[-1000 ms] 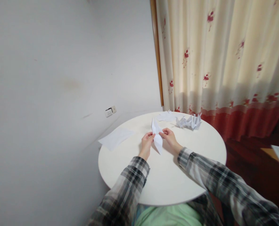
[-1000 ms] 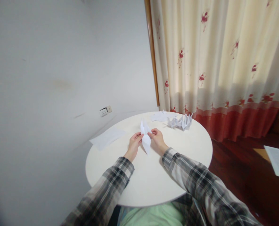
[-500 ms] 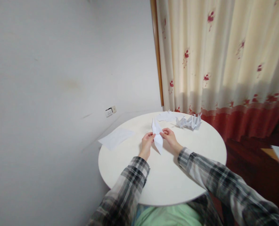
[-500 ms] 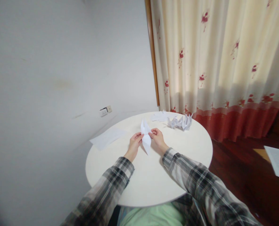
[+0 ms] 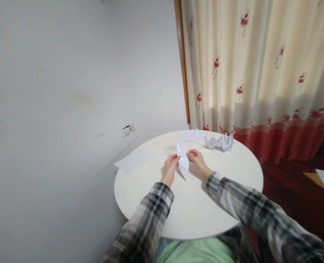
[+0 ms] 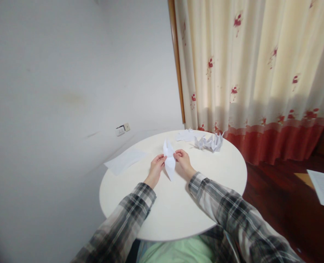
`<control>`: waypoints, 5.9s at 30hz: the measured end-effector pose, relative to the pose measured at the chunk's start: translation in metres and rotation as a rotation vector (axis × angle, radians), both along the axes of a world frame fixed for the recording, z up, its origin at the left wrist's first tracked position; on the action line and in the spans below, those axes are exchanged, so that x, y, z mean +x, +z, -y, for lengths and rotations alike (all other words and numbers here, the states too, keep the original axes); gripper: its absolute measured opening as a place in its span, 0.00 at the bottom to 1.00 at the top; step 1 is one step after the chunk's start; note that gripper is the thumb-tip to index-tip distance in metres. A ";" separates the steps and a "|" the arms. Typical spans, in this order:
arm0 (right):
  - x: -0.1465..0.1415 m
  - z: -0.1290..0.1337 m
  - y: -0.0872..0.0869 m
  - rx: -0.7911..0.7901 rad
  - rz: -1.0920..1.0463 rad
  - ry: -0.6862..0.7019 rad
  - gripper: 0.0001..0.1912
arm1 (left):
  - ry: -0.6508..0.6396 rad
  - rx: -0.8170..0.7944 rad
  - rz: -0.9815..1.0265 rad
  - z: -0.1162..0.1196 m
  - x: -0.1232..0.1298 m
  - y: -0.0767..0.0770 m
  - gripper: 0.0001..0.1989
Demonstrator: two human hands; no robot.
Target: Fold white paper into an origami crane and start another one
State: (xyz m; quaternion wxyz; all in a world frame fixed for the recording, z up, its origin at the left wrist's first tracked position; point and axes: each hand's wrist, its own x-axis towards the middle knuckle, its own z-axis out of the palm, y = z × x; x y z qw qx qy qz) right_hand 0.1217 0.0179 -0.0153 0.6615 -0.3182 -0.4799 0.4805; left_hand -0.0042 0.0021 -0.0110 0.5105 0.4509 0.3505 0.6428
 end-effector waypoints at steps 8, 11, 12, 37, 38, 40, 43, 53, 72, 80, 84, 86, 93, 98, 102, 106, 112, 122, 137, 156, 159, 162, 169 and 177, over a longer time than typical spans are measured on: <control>0.001 0.002 -0.001 -0.016 0.022 0.094 0.10 | -0.046 -0.007 0.076 0.001 0.000 0.001 0.14; 0.000 0.001 -0.001 -0.023 0.027 0.110 0.10 | -0.053 -0.014 0.076 0.001 0.000 0.000 0.14; 0.000 0.001 -0.001 -0.024 0.025 0.109 0.10 | -0.060 -0.014 0.073 0.001 0.000 0.000 0.14; -0.002 0.004 0.002 0.089 0.200 -0.004 0.09 | -0.010 -0.010 -0.005 0.000 0.000 -0.001 0.15; -0.002 0.003 0.002 0.102 0.213 -0.010 0.09 | -0.004 -0.012 -0.002 0.000 0.000 -0.001 0.15; -0.002 0.002 0.000 0.113 0.228 -0.023 0.09 | 0.000 -0.018 0.005 -0.001 0.000 -0.001 0.15; -0.003 0.000 -0.002 0.110 0.233 -0.035 0.10 | -0.008 -0.017 0.008 -0.002 0.000 -0.002 0.16; 0.000 -0.001 -0.003 0.218 0.364 -0.211 0.07 | 0.010 0.005 -0.034 -0.005 -0.002 -0.005 0.15; 0.002 0.003 0.000 0.175 0.563 -0.298 0.07 | 0.068 0.043 -0.156 -0.008 -0.003 -0.007 0.15; 0.003 -0.002 -0.002 0.070 0.405 -0.192 0.10 | 0.077 0.068 -0.188 -0.004 -0.001 -0.003 0.14; 0.002 -0.004 -0.003 0.054 0.306 -0.092 0.10 | 0.081 0.073 -0.191 -0.003 0.000 -0.002 0.13; 0.001 -0.003 -0.003 0.044 0.246 -0.035 0.10 | 0.081 0.068 -0.190 -0.003 0.000 -0.002 0.14; -0.001 -0.003 -0.004 0.010 0.020 0.088 0.13 | 0.075 0.081 -0.177 -0.005 -0.001 -0.003 0.13; -0.001 -0.002 -0.004 -0.001 -0.048 0.168 0.15 | 0.036 0.076 -0.146 -0.005 0.000 -0.005 0.13; -0.002 -0.002 -0.004 0.002 -0.028 0.144 0.14 | -0.005 0.040 -0.123 -0.003 0.002 -0.005 0.15; -0.003 -0.004 -0.004 0.035 0.055 0.058 0.11 | -0.013 0.017 -0.137 -0.002 0.002 -0.003 0.15; -0.003 -0.004 -0.005 0.017 0.139 0.048 0.10 | -0.005 0.005 -0.124 0.000 0.000 -0.003 0.15; -0.006 0.003 -0.001 -0.022 0.116 0.074 0.13 | -0.003 -0.002 -0.052 0.001 0.001 -0.004 0.20; -0.007 0.009 -0.003 0.048 0.196 -0.088 0.10 | -0.040 -0.062 -0.110 0.002 0.003 0.000 0.13; -0.008 0.004 -0.005 -0.114 0.071 0.036 0.12 | 0.057 -0.021 -0.137 -0.002 0.000 -0.006 0.13; -0.008 0.006 -0.005 -0.089 0.059 0.024 0.12 | -0.013 -0.026 -0.113 0.000 0.000 -0.005 0.13; -0.009 0.005 -0.006 -0.048 0.044 0.030 0.13 | -0.049 -0.025 -0.083 0.001 0.000 -0.004 0.14; -0.010 0.004 -0.006 -0.017 -0.051 0.055 0.17 | 0.024 0.000 -0.028 0.003 0.003 -0.002 0.18; -0.005 0.013 0.003 -0.064 0.017 0.132 0.11 | -0.173 0.020 -0.050 0.005 0.005 0.001 0.16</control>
